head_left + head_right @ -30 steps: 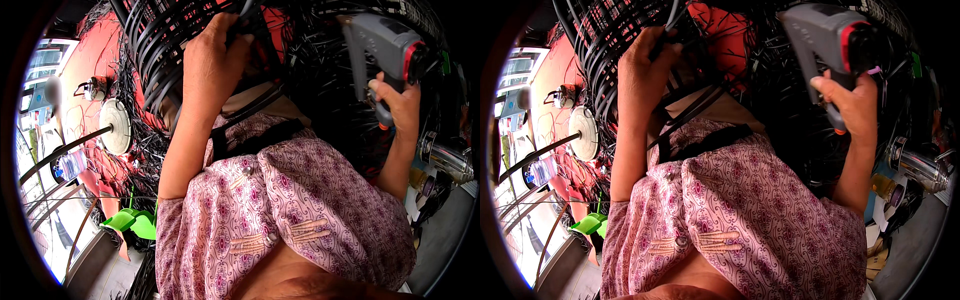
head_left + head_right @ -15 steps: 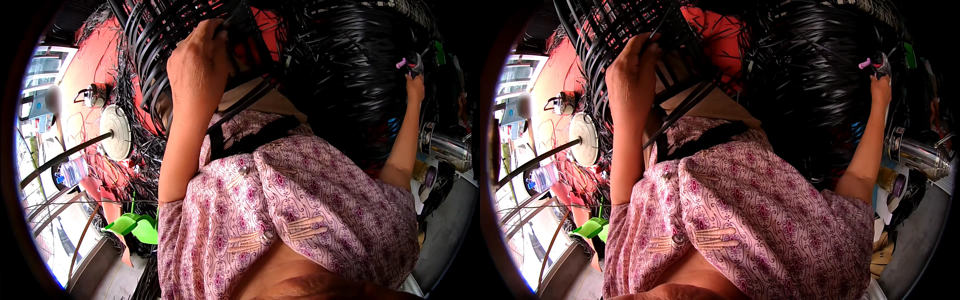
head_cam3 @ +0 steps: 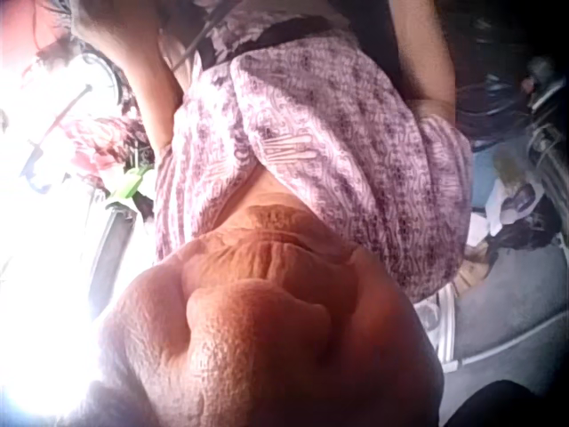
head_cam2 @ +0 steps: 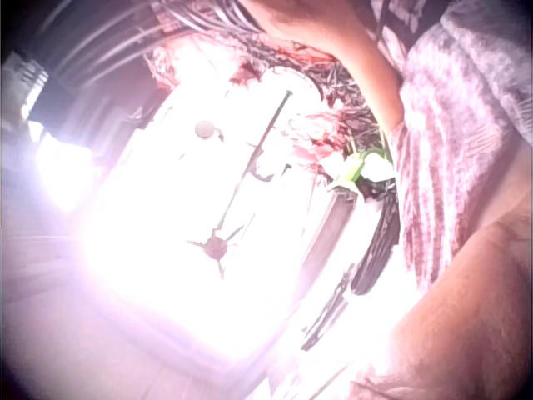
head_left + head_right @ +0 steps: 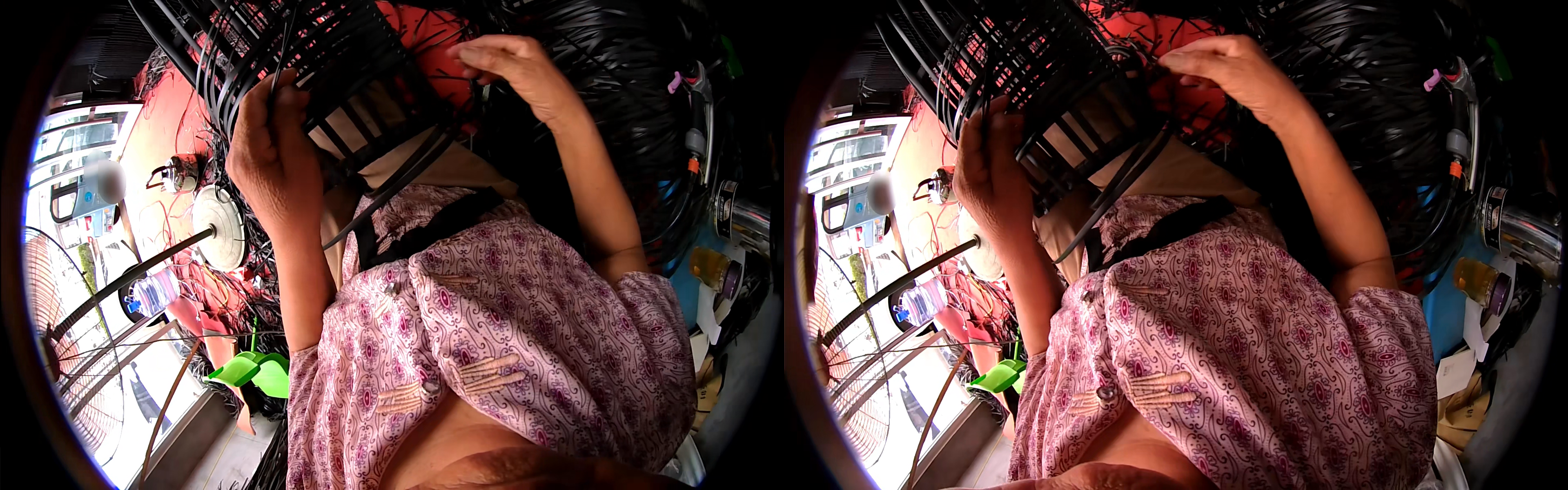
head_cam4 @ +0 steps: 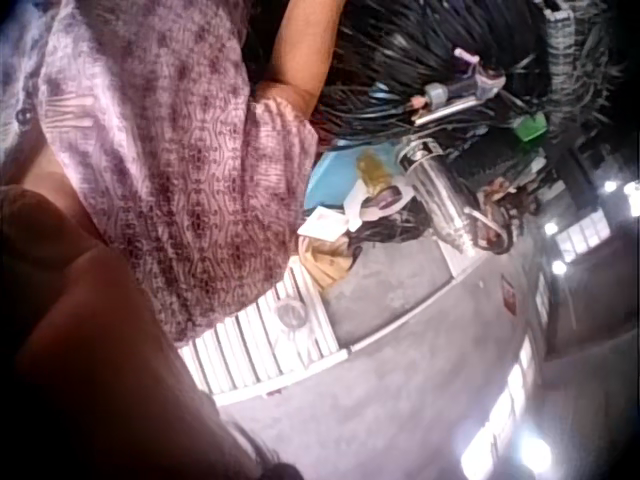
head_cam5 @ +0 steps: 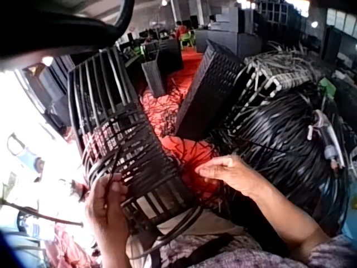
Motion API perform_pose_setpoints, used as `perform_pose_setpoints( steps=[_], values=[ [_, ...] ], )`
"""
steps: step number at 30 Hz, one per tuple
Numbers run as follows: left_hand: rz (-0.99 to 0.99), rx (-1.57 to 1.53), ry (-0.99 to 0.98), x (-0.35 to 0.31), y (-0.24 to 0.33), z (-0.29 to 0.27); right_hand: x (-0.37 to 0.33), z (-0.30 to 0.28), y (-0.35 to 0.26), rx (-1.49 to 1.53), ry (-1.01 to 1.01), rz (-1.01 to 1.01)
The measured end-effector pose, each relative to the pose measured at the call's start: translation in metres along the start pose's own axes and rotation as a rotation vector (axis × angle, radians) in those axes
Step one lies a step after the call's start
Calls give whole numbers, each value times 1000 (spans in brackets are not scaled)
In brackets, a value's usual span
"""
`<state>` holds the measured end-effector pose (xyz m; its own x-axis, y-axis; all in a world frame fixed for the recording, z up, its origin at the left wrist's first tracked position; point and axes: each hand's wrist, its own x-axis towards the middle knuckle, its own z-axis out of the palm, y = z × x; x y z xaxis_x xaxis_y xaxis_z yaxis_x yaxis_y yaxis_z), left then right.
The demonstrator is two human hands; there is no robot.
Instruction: The person sits on the floor and assembles a black plastic basket. They use a staple gun to attach black plastic strips to the basket's frame, securing the woven structure. The person handles the basket and strips, repeatedly using the tool to fasten the components together.
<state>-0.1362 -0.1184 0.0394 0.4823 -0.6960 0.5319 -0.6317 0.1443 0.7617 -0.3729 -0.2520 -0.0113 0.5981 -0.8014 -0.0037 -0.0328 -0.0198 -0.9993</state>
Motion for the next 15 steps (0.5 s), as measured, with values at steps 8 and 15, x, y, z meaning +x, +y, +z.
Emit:
perform_pose_setpoints(
  steps=[8,15],
  values=[
    [-122,88,-49,-8,16,-8,20,39,27,377,-68,181],
    [-112,88,-144,-10,23,-11,21,37,35,488,-117,271]
  ],
)
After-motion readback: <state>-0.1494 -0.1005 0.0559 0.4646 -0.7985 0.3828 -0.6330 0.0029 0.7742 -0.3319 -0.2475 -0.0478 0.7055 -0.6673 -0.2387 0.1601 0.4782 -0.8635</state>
